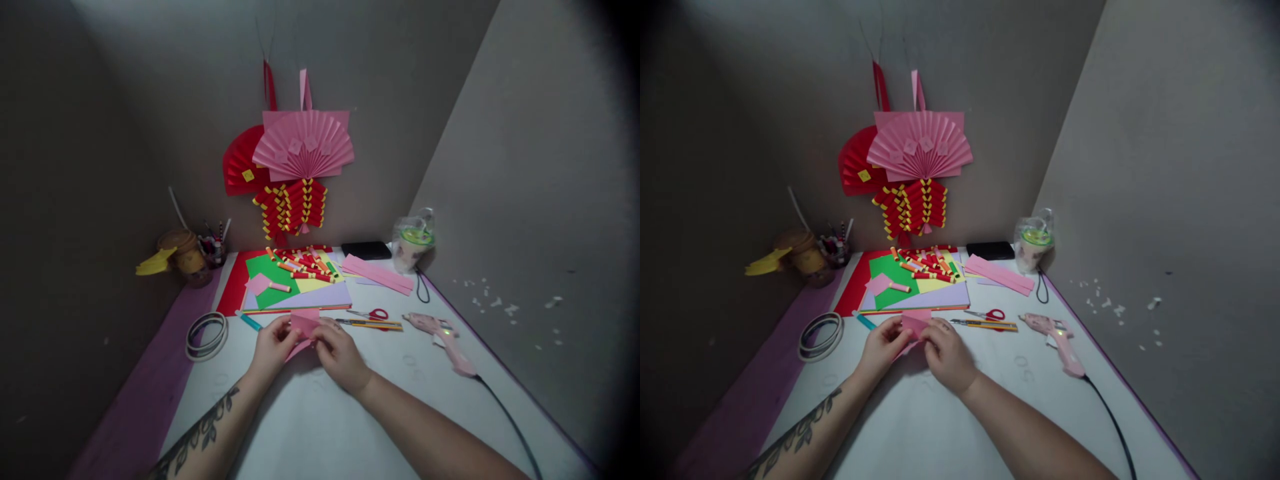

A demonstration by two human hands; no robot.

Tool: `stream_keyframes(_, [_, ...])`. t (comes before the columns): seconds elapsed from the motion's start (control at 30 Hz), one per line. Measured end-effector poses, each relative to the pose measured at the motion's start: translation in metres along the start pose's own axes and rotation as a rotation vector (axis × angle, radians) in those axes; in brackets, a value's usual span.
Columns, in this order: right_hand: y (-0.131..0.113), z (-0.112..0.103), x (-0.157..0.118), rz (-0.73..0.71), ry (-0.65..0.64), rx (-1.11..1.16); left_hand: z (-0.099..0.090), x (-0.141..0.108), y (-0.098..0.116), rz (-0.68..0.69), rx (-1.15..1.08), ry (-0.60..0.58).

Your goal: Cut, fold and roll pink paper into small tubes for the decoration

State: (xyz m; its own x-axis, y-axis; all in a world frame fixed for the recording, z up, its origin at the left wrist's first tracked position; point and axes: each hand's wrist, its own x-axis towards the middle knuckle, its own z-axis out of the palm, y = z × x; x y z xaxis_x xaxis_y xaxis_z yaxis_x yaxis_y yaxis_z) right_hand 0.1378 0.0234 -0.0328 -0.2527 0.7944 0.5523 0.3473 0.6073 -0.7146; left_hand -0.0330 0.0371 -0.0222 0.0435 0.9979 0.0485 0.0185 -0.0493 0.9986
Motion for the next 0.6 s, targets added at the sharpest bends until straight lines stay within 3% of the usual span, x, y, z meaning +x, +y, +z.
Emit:
stream_keyframes(0.13, [-0.001,-0.002,0.001,0.015,0.081,0.055,-0.001,0.000,0.001,-0.014,-0.023,-0.025])
stream_keyframes(0.3, [0.008,0.000,-0.001,0.164,0.131,0.195,-0.004,0.003,-0.003,-0.041,-0.063,0.041])
stream_keyframes(0.5, [0.027,0.000,0.003,0.431,0.410,0.414,-0.007,0.005,-0.006,-0.025,-0.037,0.167])
stream_keyframes(0.6, [0.026,-0.002,0.009,0.521,0.471,0.512,-0.007,0.006,-0.007,0.000,-0.029,0.205])
